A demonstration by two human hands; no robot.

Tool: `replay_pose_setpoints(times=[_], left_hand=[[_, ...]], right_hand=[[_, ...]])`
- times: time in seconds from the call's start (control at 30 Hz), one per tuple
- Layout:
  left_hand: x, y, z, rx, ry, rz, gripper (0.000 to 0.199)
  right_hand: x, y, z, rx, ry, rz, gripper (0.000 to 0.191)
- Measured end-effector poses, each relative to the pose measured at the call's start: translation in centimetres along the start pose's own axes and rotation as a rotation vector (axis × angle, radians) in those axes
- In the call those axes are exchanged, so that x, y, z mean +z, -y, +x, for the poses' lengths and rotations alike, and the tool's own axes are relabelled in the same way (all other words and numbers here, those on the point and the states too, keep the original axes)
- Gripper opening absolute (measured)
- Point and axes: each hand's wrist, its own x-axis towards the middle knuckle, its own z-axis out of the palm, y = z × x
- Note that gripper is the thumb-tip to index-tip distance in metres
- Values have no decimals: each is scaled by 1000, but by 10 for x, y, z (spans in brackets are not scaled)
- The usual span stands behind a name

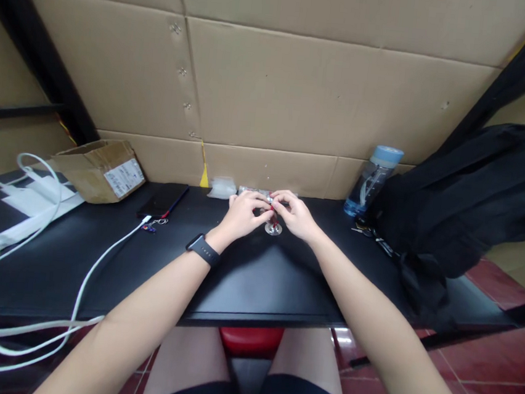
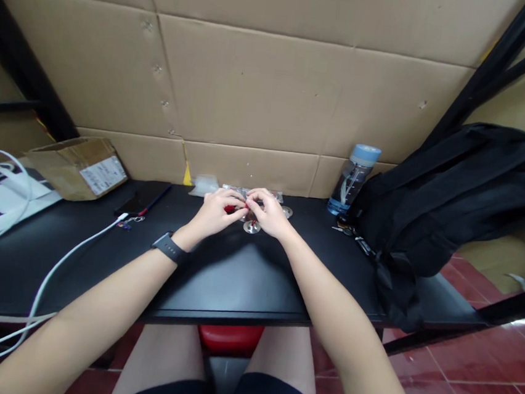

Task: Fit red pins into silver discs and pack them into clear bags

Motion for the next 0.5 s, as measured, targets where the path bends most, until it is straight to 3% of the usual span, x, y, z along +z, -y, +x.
replay_pose_setpoints(times=[0.13, 0.33, 0.5], left_hand=[[-3, 5, 0, -6, 24, 81, 18], [-3, 15, -1, -44, 56, 92, 15], [0, 23, 0, -112, 86, 99, 19]], right_hand=[[-4, -2, -1, 54, 51, -169, 20], [-13, -16, -8, 118, 273, -503, 10], [-9, -22, -6, 182, 268, -397, 11]])
